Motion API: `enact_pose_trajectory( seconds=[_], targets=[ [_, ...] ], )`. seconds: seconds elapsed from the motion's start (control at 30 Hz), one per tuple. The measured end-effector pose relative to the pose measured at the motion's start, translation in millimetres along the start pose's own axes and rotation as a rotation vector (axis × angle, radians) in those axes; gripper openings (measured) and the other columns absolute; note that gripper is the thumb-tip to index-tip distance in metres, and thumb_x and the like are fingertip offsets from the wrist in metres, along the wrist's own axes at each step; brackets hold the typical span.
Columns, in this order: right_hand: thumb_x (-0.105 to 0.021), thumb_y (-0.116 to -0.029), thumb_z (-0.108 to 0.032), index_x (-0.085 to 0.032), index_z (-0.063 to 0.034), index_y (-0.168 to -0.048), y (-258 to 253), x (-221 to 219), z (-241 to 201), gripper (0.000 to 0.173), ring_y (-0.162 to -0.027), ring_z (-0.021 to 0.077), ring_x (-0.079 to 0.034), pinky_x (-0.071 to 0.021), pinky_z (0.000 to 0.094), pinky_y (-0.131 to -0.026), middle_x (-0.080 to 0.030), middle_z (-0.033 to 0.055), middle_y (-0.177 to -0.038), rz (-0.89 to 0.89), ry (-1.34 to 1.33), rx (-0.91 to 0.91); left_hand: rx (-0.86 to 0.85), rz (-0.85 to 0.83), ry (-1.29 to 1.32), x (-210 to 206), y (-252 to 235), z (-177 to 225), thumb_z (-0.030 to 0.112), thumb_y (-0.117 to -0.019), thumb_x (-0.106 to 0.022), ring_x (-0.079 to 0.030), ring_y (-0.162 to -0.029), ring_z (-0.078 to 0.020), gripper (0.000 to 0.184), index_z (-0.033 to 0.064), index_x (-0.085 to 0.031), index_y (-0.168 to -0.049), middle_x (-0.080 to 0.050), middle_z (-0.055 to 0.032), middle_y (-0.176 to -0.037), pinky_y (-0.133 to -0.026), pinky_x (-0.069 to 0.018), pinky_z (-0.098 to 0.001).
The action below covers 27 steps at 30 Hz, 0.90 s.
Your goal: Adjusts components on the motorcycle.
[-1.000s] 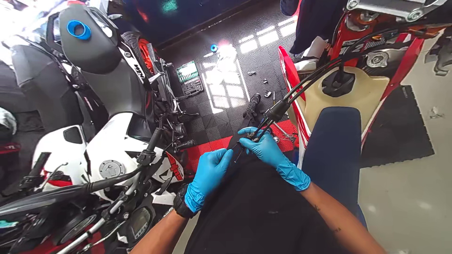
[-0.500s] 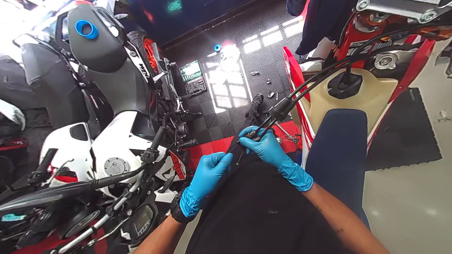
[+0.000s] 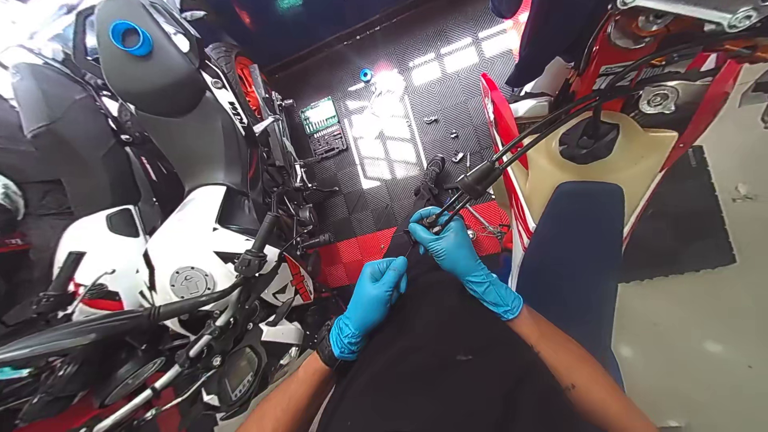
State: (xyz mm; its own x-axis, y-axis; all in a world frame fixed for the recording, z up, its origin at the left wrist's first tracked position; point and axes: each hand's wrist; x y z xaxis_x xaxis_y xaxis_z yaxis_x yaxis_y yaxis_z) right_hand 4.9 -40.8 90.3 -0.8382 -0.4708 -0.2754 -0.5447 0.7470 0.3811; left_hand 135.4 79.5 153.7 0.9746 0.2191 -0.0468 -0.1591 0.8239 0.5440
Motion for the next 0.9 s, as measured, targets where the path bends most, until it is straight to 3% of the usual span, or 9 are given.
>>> enact_pose_trajectory(
  seconds=[0.3,0.57,0.73,0.9],
  targets=[
    [-0.071,-0.0904,-0.005,-0.07,-0.0001,-0.105,-0.1,-0.6,1.6,0.015,-0.052,0.0068,-0.059,-0.0511,0.0207,-0.046,-0.07,0.0028,-0.078,-0.009,-0.019,-0.003,-0.067,-0.037,0.007,13.0,14.8,0.6,0.016,-0.1073,-0.045,-0.036,-0.043,0.0,0.046,0.012,-0.056,-0.062,-0.042,0.008,-0.051,-0.043,-0.0311,-0.0169],
    [-0.07,-0.0909,-0.005,-0.07,-0.0018,-0.1,-0.7,4.8,-0.2,0.01,-0.054,0.0068,-0.061,-0.0517,0.0209,-0.048,-0.07,0.0019,-0.076,-0.025,0.009,-0.009,-0.021,-0.002,-0.028,11.1,8.1,-3.3,0.018,-0.1082,-0.044,-0.037,-0.042,-0.0007,0.047,0.0108,-0.058,-0.064,-0.043,0.0076,-0.05,-0.042,-0.0312,-0.0175],
    [-0.07,-0.0908,-0.004,-0.07,-0.0023,-0.098,2.3,4.8,-2.1,0.007,-0.054,0.0069,-0.06,-0.0512,0.021,-0.048,-0.069,0.0014,-0.075,-0.062,-0.002,-0.011,0.071,-0.024,-0.135,10.7,0.6,-5.3,0.023,-0.1097,-0.042,-0.049,-0.047,-0.0048,0.046,0.0061,-0.067,-0.075,-0.055,0.0038,-0.055,-0.047,-0.0428,-0.0207],
    [-0.071,-0.0907,-0.004,-0.07,-0.0026,-0.098,3.5,7.0,-1.1,0.008,-0.055,0.0068,-0.061,-0.0517,0.0212,-0.049,-0.069,0.0012,-0.075,-0.056,0.003,-0.014,0.068,0.11,-0.377,16.2,-3.9,-9.9,0.047,-0.1044,-0.05,-0.057,-0.055,-0.0055,0.045,0.0139,-0.071,-0.082,-0.062,0.0073,-0.063,-0.054,-0.0495,-0.0251]
  ],
)
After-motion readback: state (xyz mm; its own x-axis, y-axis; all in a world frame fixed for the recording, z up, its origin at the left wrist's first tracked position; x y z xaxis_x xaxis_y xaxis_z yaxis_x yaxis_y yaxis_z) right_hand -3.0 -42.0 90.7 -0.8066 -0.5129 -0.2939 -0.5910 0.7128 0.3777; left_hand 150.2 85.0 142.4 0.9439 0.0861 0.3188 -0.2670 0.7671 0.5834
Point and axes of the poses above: each hand's wrist, its own y-axis away from the middle knuckle, its own x-axis out of the back of the hand, z = x × y
